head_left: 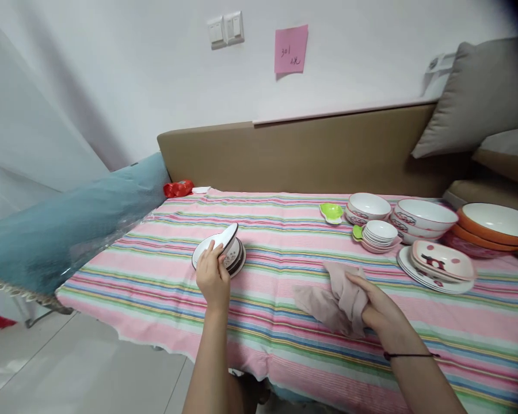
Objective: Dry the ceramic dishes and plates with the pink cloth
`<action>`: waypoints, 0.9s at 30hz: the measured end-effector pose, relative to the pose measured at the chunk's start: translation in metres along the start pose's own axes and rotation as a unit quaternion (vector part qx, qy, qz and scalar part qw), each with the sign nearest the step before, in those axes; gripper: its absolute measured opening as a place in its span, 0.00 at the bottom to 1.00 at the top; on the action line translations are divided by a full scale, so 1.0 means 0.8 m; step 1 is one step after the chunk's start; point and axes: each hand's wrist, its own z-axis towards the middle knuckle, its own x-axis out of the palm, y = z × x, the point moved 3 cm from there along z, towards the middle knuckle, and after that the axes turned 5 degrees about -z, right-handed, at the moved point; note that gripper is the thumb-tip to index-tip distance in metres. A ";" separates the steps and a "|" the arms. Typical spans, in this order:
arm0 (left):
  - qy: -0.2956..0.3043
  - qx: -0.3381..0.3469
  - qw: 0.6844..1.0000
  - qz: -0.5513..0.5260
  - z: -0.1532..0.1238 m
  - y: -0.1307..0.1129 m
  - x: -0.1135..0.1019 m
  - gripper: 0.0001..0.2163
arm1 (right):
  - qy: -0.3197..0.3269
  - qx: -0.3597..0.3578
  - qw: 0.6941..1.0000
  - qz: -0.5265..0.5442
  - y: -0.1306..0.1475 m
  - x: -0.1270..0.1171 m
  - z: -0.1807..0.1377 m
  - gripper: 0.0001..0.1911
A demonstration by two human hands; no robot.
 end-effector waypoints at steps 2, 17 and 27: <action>0.006 0.030 0.999 -0.024 0.000 -0.018 0.006 0.11 | 0.004 0.002 1.000 -0.005 -0.001 0.000 0.002 0.11; 0.282 0.132 0.920 -0.236 -0.076 -0.170 0.100 0.12 | -0.047 -0.465 0.879 0.096 0.166 -0.036 -0.220 0.19; 0.530 0.182 0.796 -0.228 -0.161 -0.240 0.100 0.10 | -0.065 -0.519 0.706 -0.478 0.044 -0.049 -0.138 0.26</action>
